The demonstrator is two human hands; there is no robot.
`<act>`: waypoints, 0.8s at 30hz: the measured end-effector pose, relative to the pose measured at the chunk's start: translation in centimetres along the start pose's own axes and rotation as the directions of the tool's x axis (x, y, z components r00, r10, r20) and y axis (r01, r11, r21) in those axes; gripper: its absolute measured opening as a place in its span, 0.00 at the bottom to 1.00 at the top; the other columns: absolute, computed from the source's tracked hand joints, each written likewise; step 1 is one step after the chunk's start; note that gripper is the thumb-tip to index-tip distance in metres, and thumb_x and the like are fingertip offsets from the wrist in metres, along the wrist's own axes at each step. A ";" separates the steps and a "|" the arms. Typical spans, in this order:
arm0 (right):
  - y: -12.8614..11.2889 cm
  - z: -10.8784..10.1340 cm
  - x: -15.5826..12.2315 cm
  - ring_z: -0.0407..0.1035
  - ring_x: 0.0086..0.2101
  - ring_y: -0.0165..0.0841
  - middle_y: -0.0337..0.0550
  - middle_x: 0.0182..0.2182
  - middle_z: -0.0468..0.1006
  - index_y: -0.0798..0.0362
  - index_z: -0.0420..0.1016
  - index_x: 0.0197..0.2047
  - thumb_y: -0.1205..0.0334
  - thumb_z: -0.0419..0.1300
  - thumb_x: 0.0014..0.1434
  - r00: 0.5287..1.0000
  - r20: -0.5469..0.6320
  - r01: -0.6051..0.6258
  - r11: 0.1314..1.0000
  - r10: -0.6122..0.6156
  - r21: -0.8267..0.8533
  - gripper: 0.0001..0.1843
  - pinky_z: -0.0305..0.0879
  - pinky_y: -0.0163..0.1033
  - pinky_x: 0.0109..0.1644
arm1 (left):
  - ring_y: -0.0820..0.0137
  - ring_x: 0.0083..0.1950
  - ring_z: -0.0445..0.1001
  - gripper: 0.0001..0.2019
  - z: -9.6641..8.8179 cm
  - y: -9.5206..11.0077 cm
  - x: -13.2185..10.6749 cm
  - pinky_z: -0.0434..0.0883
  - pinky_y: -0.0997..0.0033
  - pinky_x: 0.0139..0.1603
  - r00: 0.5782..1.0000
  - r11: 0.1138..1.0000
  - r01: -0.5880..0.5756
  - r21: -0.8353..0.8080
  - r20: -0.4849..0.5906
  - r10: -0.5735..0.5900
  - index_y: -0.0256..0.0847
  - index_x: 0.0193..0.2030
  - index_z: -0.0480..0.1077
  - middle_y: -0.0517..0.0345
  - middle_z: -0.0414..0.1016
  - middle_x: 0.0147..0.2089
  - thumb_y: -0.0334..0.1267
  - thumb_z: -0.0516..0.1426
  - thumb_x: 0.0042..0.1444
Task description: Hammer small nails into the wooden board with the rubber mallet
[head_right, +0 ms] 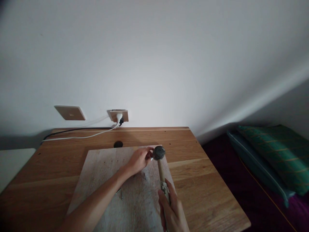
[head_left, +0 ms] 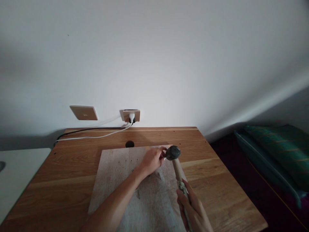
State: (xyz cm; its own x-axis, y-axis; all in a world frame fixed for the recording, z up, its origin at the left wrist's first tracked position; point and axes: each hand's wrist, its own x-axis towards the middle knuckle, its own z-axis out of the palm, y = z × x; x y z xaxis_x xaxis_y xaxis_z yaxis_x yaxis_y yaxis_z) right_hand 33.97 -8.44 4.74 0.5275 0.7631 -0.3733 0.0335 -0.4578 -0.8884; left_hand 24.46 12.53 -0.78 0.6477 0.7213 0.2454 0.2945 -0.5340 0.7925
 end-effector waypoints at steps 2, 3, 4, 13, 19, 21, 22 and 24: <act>0.2 0.1 -0.1 0.50 0.13 0.23 0.24 0.14 0.62 0.59 0.67 0.68 0.25 0.63 0.59 1.000 -0.007 0.008 1.000 -0.008 -0.012 0.50 0.45 0.26 0.14 | 0.61 0.44 0.84 0.25 -0.1 0.1 -0.1 0.77 0.64 0.51 1.000 1.000 -0.012 0.008 -0.002 0.012 0.43 0.58 0.76 0.54 0.87 0.43 0.20 0.61 0.55; 0.4 0.2 -0.1 0.50 0.13 0.24 0.24 0.13 0.62 0.59 0.67 0.68 0.26 0.62 0.60 1.000 -0.009 0.016 1.000 -0.016 -0.027 0.50 0.45 0.26 0.15 | 0.61 0.44 0.84 0.26 -0.2 0.1 -0.1 0.77 0.63 0.51 1.000 1.000 -0.015 0.012 -0.002 0.015 0.43 0.58 0.77 0.53 0.87 0.44 0.19 0.61 0.55; 0.5 0.2 -0.2 0.50 0.13 0.24 0.24 0.13 0.61 0.59 0.67 0.69 0.26 0.62 0.60 1.000 -0.011 0.018 0.999 -0.019 -0.045 0.50 0.46 0.26 0.15 | 0.61 0.45 0.84 0.26 -0.3 0.2 -0.1 0.77 0.63 0.52 1.000 1.000 -0.016 0.014 -0.003 0.016 0.44 0.59 0.77 0.53 0.87 0.44 0.19 0.61 0.55; 0.4 0.2 -0.5 0.50 0.13 0.25 0.24 0.10 0.59 0.62 0.65 0.72 0.26 0.61 0.60 1.000 0.003 -0.007 0.998 0.008 -0.065 0.53 0.44 0.29 0.16 | 0.58 0.49 0.82 0.27 -0.5 0.5 -0.1 0.77 0.60 0.56 1.000 0.999 -0.022 0.032 -0.003 0.022 0.44 0.58 0.78 0.51 0.85 0.49 0.19 0.62 0.53; 0.5 0.1 -0.5 0.50 0.13 0.25 0.24 0.11 0.60 0.61 0.66 0.71 0.27 0.61 0.60 1.000 0.001 -0.002 0.996 0.003 -0.084 0.52 0.44 0.28 0.16 | 0.59 0.45 0.83 0.26 -0.2 0.4 -0.1 0.77 0.62 0.51 1.000 0.999 0.010 0.044 0.020 -0.011 0.44 0.59 0.77 0.52 0.86 0.44 0.20 0.60 0.56; 0.6 0.1 -0.4 0.51 0.13 0.25 0.24 0.11 0.61 0.61 0.65 0.71 0.27 0.60 0.61 1.000 -0.005 -0.006 0.996 0.005 -0.089 0.52 0.45 0.28 0.16 | 0.60 0.44 0.83 0.26 -0.3 0.5 -0.1 0.77 0.63 0.51 1.000 1.000 0.011 0.030 0.026 -0.011 0.44 0.59 0.77 0.53 0.86 0.43 0.19 0.60 0.55; 0.6 0.1 -0.4 0.51 0.13 0.25 0.24 0.11 0.61 0.61 0.65 0.71 0.27 0.60 0.61 1.000 -0.009 -0.003 0.996 0.003 -0.091 0.51 0.45 0.28 0.15 | 0.61 0.44 0.83 0.27 -0.4 0.6 -0.1 0.77 0.64 0.51 1.000 1.000 0.010 0.022 0.025 -0.010 0.44 0.59 0.77 0.54 0.86 0.43 0.19 0.60 0.55; 0.6 0.2 -0.4 0.50 0.12 0.25 0.23 0.11 0.60 0.61 0.65 0.71 0.28 0.60 0.61 1.000 -0.001 0.010 0.996 -0.010 -0.084 0.51 0.44 0.27 0.15 | 0.61 0.45 0.83 0.27 -0.4 0.6 -0.1 0.77 0.63 0.52 1.000 1.000 0.006 0.014 0.013 -0.006 0.44 0.59 0.77 0.54 0.86 0.43 0.19 0.60 0.55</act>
State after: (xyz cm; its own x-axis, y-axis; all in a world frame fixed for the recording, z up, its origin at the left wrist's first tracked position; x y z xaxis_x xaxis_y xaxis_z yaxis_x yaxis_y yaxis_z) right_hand 33.67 -8.92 4.29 0.5277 0.7673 -0.3644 0.1098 -0.4870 -0.8665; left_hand 24.25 12.31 -0.08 0.6551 0.7185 0.2336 0.3080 -0.5363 0.7858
